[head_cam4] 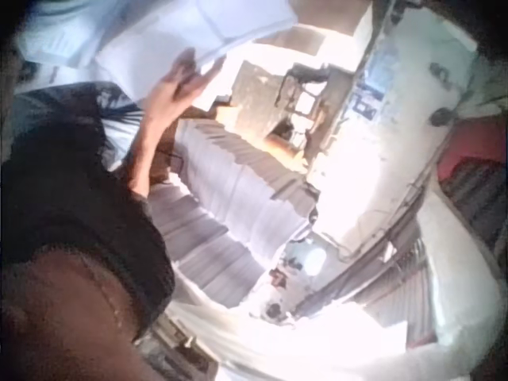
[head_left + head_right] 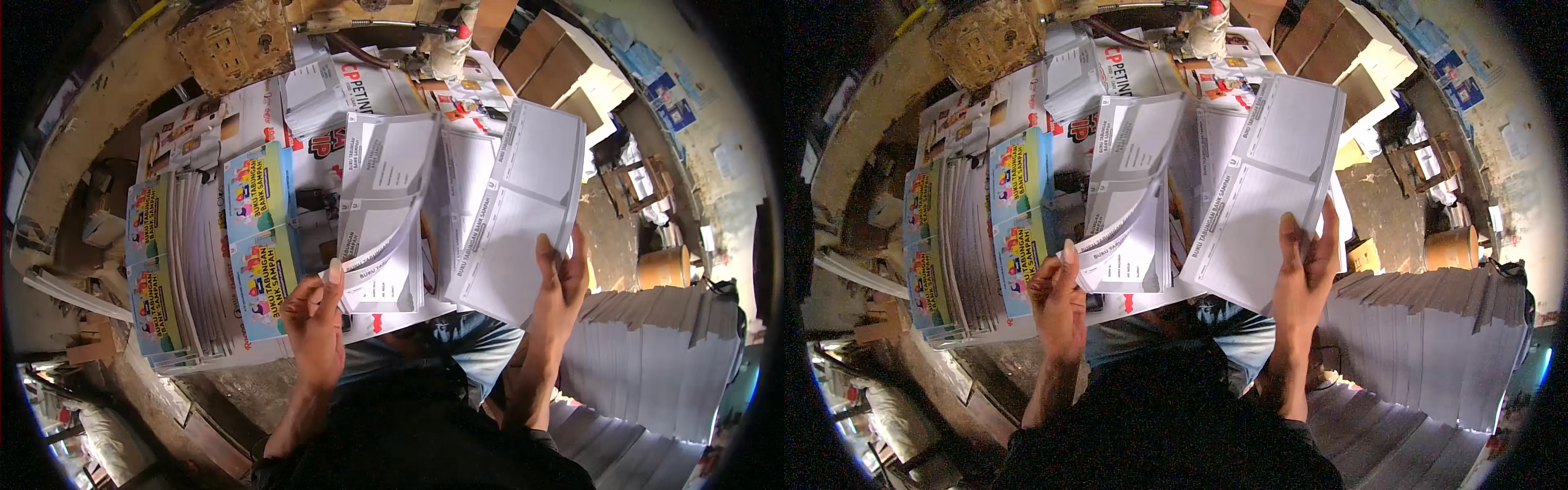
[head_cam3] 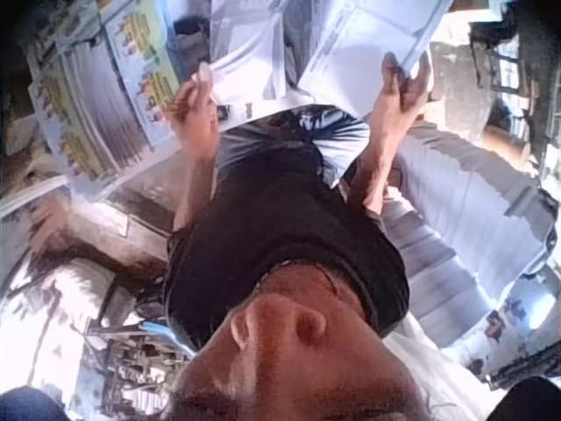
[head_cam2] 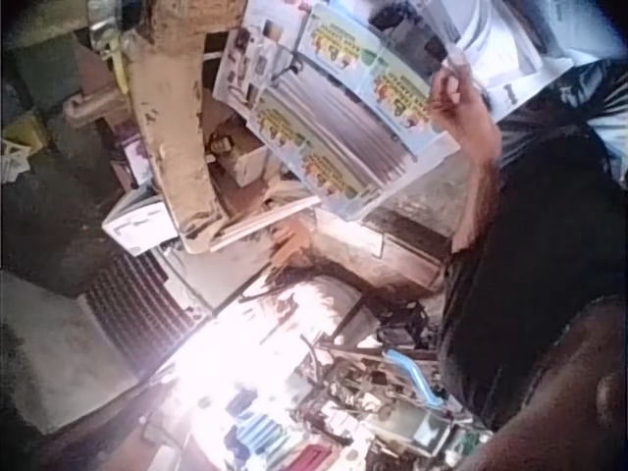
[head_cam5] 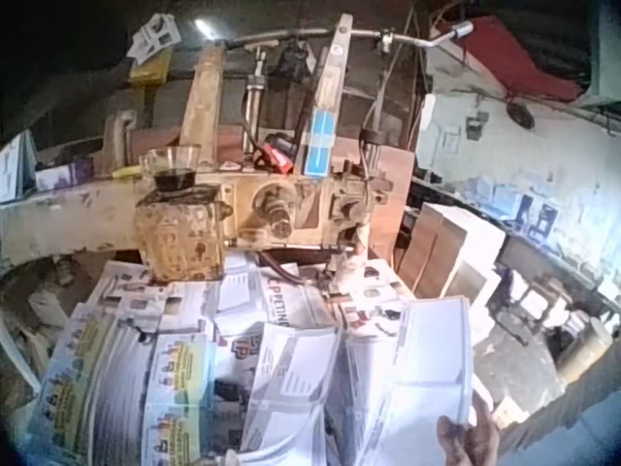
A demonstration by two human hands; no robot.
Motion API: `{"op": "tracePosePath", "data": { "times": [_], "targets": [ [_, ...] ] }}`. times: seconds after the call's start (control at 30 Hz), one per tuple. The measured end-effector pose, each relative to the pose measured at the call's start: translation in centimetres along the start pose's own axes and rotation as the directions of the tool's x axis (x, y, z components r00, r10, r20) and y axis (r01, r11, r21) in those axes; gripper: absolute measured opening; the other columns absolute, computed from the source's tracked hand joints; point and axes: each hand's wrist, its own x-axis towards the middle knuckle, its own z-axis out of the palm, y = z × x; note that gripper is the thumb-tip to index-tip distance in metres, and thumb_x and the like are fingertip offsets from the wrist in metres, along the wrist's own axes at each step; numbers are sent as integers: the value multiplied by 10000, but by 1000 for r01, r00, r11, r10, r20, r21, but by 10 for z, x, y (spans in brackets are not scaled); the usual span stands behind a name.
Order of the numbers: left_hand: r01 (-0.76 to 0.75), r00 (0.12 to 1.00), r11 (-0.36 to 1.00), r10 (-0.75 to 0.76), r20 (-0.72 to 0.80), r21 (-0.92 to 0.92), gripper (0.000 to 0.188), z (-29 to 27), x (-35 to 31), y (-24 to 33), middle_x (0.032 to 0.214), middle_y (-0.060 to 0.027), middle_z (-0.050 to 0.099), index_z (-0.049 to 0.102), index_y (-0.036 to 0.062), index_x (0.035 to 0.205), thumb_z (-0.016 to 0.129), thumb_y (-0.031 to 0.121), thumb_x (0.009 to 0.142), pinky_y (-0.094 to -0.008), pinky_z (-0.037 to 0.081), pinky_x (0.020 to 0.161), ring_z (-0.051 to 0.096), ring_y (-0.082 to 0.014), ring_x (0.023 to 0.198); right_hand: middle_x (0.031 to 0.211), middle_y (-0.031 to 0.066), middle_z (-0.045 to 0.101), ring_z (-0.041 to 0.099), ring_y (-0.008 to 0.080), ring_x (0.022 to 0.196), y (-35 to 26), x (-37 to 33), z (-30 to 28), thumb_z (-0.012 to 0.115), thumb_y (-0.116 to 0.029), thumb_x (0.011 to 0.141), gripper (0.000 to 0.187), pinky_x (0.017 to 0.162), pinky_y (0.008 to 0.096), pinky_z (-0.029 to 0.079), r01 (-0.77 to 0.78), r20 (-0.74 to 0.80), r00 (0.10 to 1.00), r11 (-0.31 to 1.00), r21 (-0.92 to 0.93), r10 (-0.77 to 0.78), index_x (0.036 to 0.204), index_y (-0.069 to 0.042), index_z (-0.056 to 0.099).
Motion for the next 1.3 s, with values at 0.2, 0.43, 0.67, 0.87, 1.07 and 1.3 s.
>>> {"op": "tracePosePath", "data": {
  "times": [0.2,0.43,0.67,0.87,1.07,1.3],
  "targets": [
    [203,978,923,-210,12,-327,97,15,-3,11,1023,-152,689,681,-1,928,616,71,924,-328,485,929,643,-202,994,1048,90,620,566,114,909,1,0,-1,636,-99,920,564,852,249,429,7,12,1000,998,55,-8,1415,-1,386],
    [222,975,877,-203,90,-426,139,11,-6,5,1122,-155,655,633,-12,1043,589,62,934,-335,442,982,604,-200,1076,982,66,593,533,92,836,15,-18,37,578,-21,930,585,720,202,427,-83,202,976,997,-2,81,1451,-36,312],
    [-117,904,909,-69,422,400,498,4,2,44,1279,-207,574,530,-20,1266,657,263,877,-431,385,1064,528,-315,1231,1404,204,424,436,258,1275,41,-37,84,422,-67,923,551,1066,329,328,-168,469,877,982,92,106,1448,44,298],
    [-426,893,45,-138,428,904,1002,-74,19,83,1468,-242,359,338,116,1461,852,404,650,-534,181,1166,183,-396,1432,1367,251,461,419,276,1297,39,-30,88,608,-479,902,778,1093,363,312,-350,303,894,937,7,331,1390,86,390],
    [-403,866,359,-148,477,842,598,-116,31,91,1240,-212,609,572,82,1305,782,274,779,-411,348,1103,541,-320,1224,1254,223,553,535,227,1128,31,-23,94,670,-204,896,640,993,316,397,-145,522,842,989,-31,140,1385,93,384],
    [-175,984,881,168,55,439,393,-134,-1,55,1230,-186,621,580,-46,1175,555,291,973,-331,438,932,599,-175,1040,1261,162,575,569,194,1062,9,-56,133,546,-95,957,532,938,313,442,75,535,833,988,138,-139,1435,22,345]
  ]
}}
